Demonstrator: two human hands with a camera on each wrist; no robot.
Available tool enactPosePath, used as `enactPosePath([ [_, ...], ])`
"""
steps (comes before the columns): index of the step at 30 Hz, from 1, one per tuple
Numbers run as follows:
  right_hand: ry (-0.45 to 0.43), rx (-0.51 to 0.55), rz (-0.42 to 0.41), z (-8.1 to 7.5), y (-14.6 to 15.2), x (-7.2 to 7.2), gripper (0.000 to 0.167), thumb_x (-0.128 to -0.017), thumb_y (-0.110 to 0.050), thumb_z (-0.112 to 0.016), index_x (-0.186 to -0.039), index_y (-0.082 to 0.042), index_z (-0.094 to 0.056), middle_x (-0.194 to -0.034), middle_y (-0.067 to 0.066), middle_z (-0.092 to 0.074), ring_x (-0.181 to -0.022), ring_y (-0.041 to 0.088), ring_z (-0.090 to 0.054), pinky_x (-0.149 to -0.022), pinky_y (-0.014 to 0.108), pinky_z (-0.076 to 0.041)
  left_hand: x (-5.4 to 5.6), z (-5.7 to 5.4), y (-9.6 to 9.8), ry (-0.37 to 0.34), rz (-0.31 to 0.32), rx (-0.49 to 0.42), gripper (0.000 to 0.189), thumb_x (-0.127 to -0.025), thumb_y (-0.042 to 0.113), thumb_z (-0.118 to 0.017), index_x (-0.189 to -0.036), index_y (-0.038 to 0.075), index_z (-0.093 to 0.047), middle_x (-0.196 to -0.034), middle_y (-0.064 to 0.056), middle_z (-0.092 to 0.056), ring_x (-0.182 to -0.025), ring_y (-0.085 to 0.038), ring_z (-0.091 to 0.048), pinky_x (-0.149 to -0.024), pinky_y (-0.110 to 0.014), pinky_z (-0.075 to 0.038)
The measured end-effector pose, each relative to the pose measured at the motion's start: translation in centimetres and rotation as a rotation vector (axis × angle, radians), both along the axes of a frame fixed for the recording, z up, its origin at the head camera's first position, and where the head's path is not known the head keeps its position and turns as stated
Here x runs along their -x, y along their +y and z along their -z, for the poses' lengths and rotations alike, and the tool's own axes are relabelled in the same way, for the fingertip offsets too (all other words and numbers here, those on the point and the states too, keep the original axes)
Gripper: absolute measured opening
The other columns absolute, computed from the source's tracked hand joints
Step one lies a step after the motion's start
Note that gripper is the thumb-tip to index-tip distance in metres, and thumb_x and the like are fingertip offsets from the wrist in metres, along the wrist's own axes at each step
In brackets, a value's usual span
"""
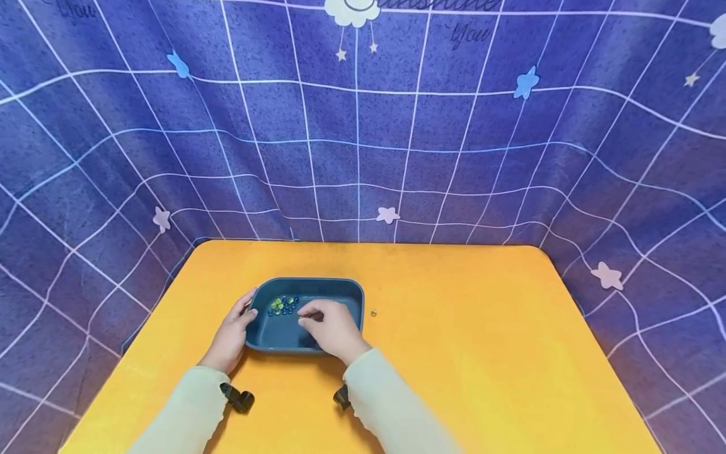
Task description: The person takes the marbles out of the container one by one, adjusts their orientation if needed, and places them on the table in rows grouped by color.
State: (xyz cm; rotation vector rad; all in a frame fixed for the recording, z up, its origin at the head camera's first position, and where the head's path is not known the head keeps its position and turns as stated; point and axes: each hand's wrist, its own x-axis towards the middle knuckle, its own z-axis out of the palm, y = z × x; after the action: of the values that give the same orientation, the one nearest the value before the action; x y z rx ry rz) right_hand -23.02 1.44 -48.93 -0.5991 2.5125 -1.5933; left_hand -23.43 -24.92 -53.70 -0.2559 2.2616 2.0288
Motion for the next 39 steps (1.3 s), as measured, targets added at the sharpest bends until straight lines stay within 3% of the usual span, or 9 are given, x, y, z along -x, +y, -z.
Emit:
enactPosePath([
  [12,0.037,0.073,0.081,-0.1,4.9,0.1,0.014,-0.099,-0.018,-0.071,-0.112,-0.021,-0.077,-0.104,-0.008,-0.072,-0.091,0.013,-0.066,-0.083,0.034,-0.056,0.0,-0.2,0.1,-0.014,-0.004,0.011,0.055,-0.113,0.022,-0.038,-0.166,0.029,-0.023,-0.172,0.001,-0.013,-0.157,-0.023,-0.006,-0.124,-0.051,-0.011],
  [21,0.033,0.130,0.209,0.3,8.1,1.1,0.016,-0.096,-0.011,-0.073,-0.111,-0.006,-0.078,-0.104,-0.001,-0.074,-0.093,0.015,-0.068,-0.086,0.035,-0.056,-0.2,-0.2,-0.2,-0.004,-0.007,-0.001,0.055,-0.113,0.020,-0.038,-0.165,0.027,-0.025,-0.171,0.000,-0.016,-0.156,-0.022,-0.010,-0.125,-0.048,-0.012],
  [31,0.028,0.099,0.303,1.6,12.1,1.8,0.014,-0.095,-0.010,-0.075,-0.109,-0.006,-0.078,-0.102,0.002,-0.075,-0.093,0.018,-0.069,-0.087,0.035,-0.056,-0.4,-0.2,0.1,-0.011,-0.008,0.001,0.055,-0.113,0.020,-0.038,-0.166,0.027,-0.024,-0.171,-0.001,-0.015,-0.157,-0.025,-0.009,-0.124,-0.052,-0.012],
  [39,0.011,0.075,0.324,2.3,13.7,2.1,0.018,-0.095,-0.010,-0.074,-0.111,-0.002,-0.076,-0.102,0.003,-0.075,-0.094,0.019,-0.069,-0.088,0.033,-0.055,-0.4,-0.3,0.0,-0.010,-0.007,-0.001,0.055,-0.113,0.021,-0.038,-0.166,0.028,-0.024,-0.171,-0.001,-0.014,-0.157,-0.025,-0.010,-0.124,-0.052,-0.013],
])
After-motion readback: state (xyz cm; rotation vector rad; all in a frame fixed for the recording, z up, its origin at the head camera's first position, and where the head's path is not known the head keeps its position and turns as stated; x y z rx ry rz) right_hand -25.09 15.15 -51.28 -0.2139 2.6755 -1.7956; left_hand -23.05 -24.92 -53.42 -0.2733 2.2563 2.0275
